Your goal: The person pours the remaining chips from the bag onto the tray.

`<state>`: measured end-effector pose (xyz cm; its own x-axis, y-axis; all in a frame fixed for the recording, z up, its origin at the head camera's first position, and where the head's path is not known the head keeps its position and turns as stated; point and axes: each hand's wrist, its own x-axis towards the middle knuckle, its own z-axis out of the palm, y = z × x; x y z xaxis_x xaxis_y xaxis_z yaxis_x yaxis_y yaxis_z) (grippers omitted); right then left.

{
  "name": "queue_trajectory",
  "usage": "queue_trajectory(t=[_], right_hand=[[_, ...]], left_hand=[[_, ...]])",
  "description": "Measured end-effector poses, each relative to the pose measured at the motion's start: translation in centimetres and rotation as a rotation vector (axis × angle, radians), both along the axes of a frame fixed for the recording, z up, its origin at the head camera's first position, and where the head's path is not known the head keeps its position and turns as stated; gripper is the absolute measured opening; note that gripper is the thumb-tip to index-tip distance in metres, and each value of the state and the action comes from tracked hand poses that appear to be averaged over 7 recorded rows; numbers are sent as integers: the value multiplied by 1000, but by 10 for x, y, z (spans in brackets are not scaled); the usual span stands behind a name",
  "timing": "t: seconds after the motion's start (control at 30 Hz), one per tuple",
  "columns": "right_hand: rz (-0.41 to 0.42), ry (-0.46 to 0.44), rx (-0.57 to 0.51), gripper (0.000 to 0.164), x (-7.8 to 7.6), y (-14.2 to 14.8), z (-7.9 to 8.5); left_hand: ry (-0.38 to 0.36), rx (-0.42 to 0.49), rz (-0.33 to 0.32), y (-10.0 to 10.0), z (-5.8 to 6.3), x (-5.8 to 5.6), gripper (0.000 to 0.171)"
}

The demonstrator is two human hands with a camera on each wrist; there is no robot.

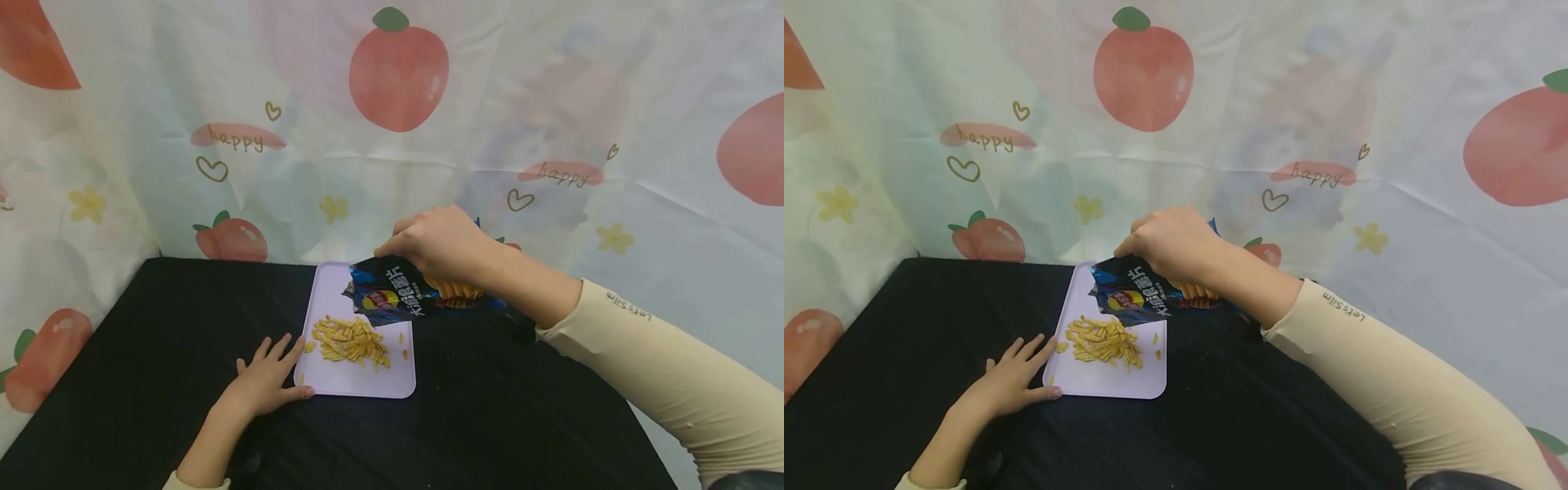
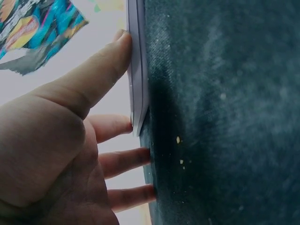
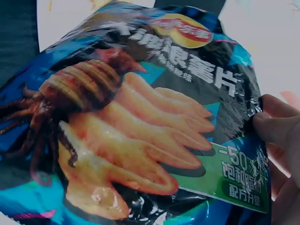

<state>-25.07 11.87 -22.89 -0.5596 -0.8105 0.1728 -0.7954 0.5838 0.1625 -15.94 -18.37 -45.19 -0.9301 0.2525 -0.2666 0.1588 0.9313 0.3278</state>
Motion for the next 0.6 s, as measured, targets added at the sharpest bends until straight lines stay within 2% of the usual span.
queue_trajectory(t=[0.27, 0.6], right_hand=[[-17, 23, 50, 35, 0, -1, 4], [31, 48, 33, 31, 3, -8, 3]], left_hand=[[5, 8, -1, 0, 4, 0, 96], [-1, 8, 2, 0, 3, 1, 96]])
